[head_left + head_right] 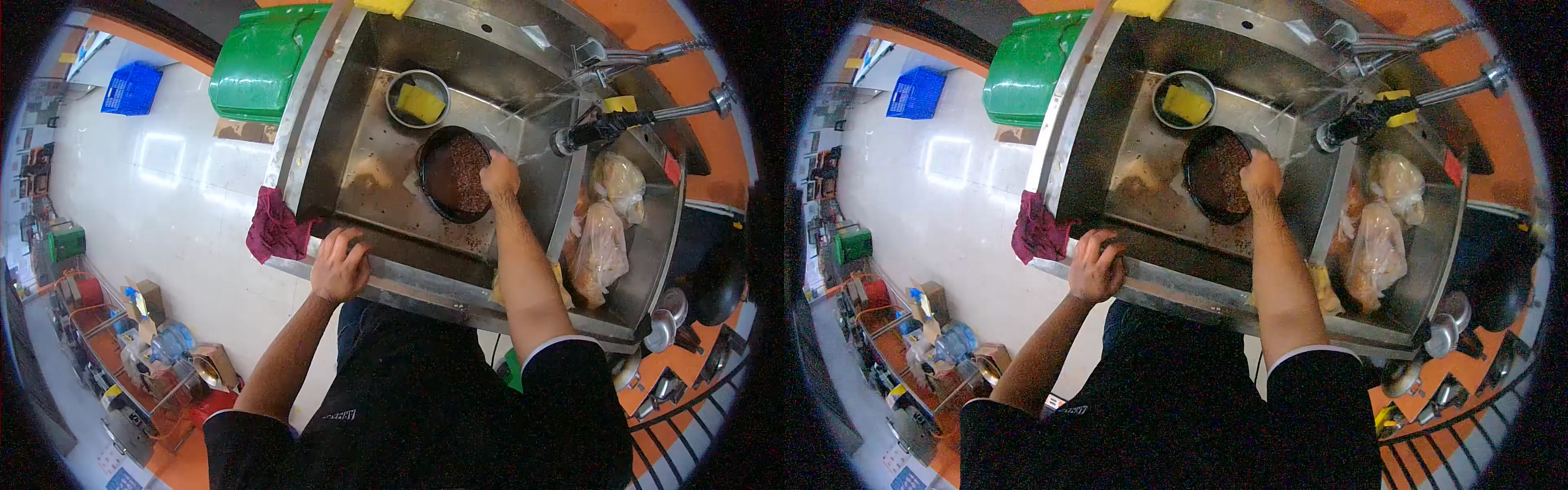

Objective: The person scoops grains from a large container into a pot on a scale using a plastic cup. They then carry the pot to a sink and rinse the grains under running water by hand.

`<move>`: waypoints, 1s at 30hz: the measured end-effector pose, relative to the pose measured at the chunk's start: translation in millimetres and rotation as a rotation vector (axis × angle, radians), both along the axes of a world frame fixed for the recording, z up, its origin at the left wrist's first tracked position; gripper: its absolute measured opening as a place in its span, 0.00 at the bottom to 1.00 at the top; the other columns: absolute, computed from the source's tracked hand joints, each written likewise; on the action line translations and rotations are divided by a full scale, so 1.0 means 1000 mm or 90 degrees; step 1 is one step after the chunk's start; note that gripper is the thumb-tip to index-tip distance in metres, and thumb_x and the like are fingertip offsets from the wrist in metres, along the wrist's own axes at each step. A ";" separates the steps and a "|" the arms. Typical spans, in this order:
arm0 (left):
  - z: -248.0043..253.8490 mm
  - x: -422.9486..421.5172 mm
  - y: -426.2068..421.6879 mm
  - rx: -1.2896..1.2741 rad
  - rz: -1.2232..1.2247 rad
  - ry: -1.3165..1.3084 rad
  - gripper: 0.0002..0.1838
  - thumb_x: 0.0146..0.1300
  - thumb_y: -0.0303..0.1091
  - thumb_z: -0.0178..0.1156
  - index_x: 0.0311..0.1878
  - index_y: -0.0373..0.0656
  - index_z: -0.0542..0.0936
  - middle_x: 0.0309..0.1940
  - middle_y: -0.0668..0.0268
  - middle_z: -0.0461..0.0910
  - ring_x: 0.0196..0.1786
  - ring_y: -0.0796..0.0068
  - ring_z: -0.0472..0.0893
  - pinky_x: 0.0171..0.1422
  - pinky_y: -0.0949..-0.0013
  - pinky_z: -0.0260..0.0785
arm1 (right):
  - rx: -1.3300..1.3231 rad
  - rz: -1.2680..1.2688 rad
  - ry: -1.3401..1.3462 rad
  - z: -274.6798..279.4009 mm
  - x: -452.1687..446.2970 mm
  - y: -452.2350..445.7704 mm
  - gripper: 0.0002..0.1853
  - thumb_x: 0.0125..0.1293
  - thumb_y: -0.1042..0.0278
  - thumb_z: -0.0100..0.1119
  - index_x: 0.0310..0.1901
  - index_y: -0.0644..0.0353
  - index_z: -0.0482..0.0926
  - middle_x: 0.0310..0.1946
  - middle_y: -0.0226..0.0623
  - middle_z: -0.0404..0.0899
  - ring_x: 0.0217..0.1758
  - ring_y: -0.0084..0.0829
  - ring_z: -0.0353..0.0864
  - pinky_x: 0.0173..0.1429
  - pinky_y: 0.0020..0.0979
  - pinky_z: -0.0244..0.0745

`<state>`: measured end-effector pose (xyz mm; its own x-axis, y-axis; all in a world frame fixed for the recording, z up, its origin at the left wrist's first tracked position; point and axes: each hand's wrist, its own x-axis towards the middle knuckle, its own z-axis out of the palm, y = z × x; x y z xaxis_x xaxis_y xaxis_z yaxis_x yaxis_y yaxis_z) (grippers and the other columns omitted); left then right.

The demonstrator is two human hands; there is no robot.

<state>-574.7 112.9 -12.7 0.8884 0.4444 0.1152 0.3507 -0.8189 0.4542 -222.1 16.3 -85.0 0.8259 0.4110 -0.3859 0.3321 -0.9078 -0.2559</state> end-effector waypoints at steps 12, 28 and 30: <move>0.002 0.000 0.001 -0.027 0.000 0.014 0.19 0.47 0.29 0.62 0.47 0.47 0.78 0.54 0.59 0.71 0.61 0.50 0.70 0.62 0.50 0.66 | 0.032 0.028 -0.068 -0.014 -0.001 0.001 0.17 0.58 0.69 0.55 0.51 0.53 0.81 0.43 0.50 0.83 0.49 0.50 0.82 0.55 0.47 0.76; 0.003 0.001 0.002 -0.017 -0.006 0.009 0.17 0.48 0.29 0.62 0.45 0.47 0.78 0.53 0.59 0.72 0.59 0.50 0.71 0.60 0.51 0.67 | -0.001 0.039 -0.038 -0.006 -0.002 0.007 0.19 0.57 0.70 0.56 0.52 0.51 0.80 0.44 0.47 0.83 0.50 0.49 0.82 0.55 0.48 0.76; 0.002 0.002 0.001 -0.013 -0.004 0.007 0.17 0.48 0.29 0.62 0.45 0.47 0.78 0.53 0.59 0.72 0.59 0.50 0.71 0.59 0.50 0.67 | -0.006 0.038 -0.040 -0.008 -0.001 0.008 0.20 0.57 0.70 0.56 0.53 0.50 0.80 0.45 0.47 0.83 0.50 0.49 0.82 0.56 0.47 0.76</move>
